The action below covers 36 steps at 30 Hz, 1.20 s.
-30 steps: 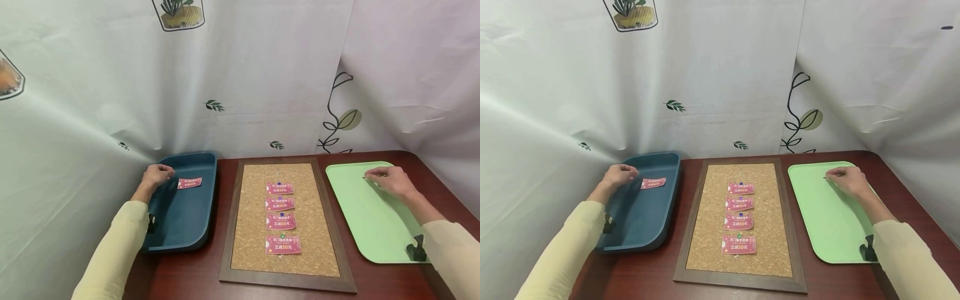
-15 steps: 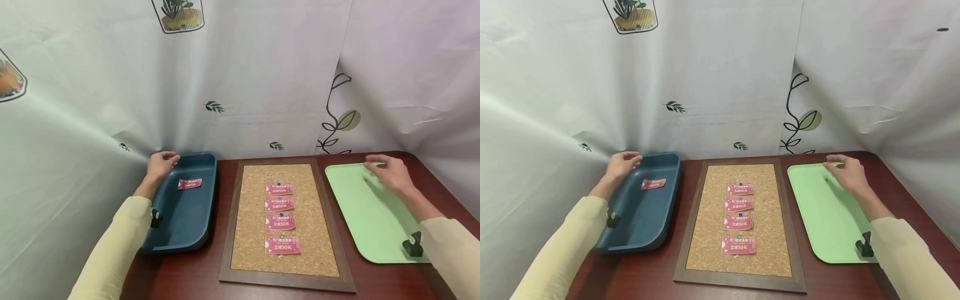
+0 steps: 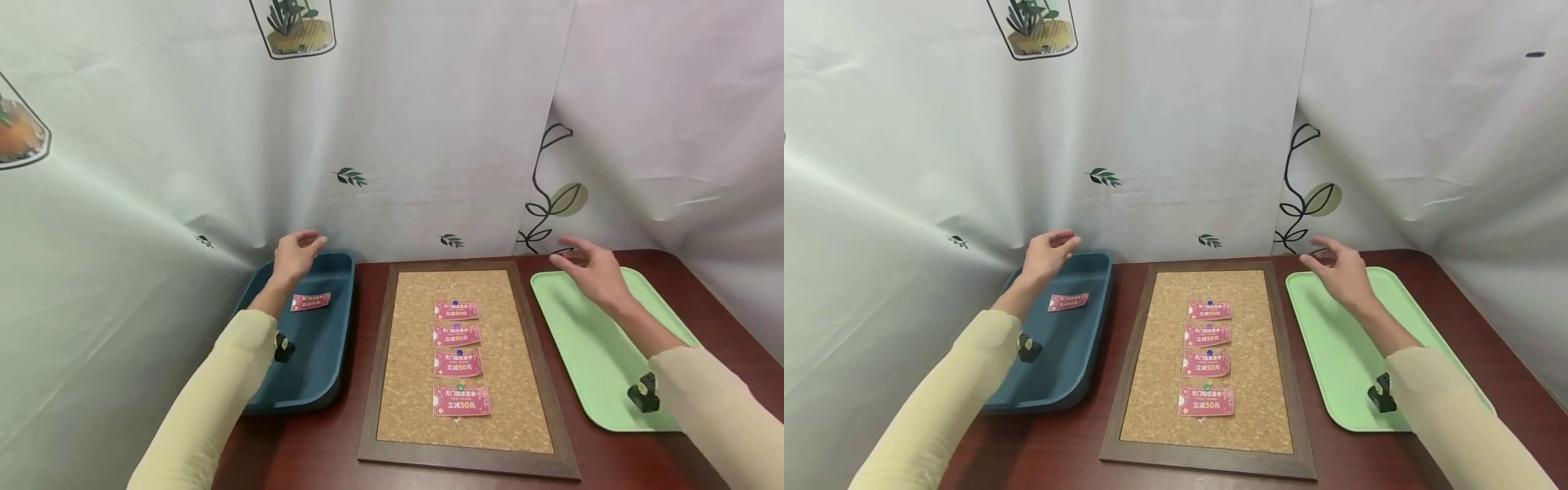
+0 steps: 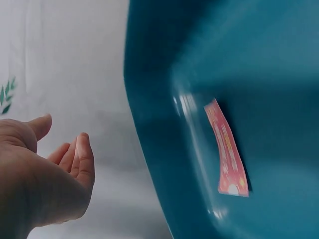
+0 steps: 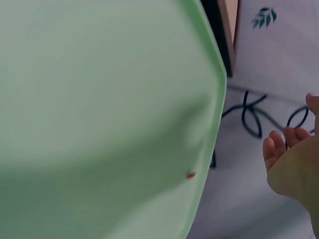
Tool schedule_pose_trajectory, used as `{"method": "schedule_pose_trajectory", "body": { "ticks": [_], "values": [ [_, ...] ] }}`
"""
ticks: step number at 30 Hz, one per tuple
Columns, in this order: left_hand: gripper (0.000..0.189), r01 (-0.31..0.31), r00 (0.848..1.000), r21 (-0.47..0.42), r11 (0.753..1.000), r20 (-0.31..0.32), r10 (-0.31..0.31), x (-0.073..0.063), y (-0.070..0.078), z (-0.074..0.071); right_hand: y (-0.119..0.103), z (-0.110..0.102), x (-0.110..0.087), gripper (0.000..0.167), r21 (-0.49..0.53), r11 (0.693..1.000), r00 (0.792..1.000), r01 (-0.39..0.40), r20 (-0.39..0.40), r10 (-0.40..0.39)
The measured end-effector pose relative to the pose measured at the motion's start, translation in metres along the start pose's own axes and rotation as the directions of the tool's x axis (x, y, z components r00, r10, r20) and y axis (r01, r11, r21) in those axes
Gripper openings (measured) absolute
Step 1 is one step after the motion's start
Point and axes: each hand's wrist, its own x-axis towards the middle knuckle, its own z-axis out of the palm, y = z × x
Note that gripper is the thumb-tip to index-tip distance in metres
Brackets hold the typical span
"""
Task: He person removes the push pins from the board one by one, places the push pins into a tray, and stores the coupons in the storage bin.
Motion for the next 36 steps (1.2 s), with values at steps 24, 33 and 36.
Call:
{"method": "schedule_pose_trajectory", "body": {
  "ticks": [24, 33, 36],
  "values": [
    [0.051, -0.017, 0.992, -0.113, 0.993, 0.126, 0.032, -0.017, 0.039, 0.090, -0.052, 0.092, 0.007, 0.048, 0.109, 0.991, 0.977, 0.075, 0.189, -0.095],
    [0.051, 0.016, 0.981, -0.136, 0.991, 0.193, 0.011, -0.024, 0.051, 0.101, -0.056, 0.117, 0.004, 0.040, 0.100, 0.992, 0.964, 0.072, 0.247, -0.095],
    [0.051, 0.017, 0.977, -0.127, 0.992, 0.212, 0.010, -0.026, 0.056, 0.105, -0.056, 0.120, 0.003, 0.039, 0.092, 0.993, 0.962, 0.071, 0.259, -0.093]
  ]
}}
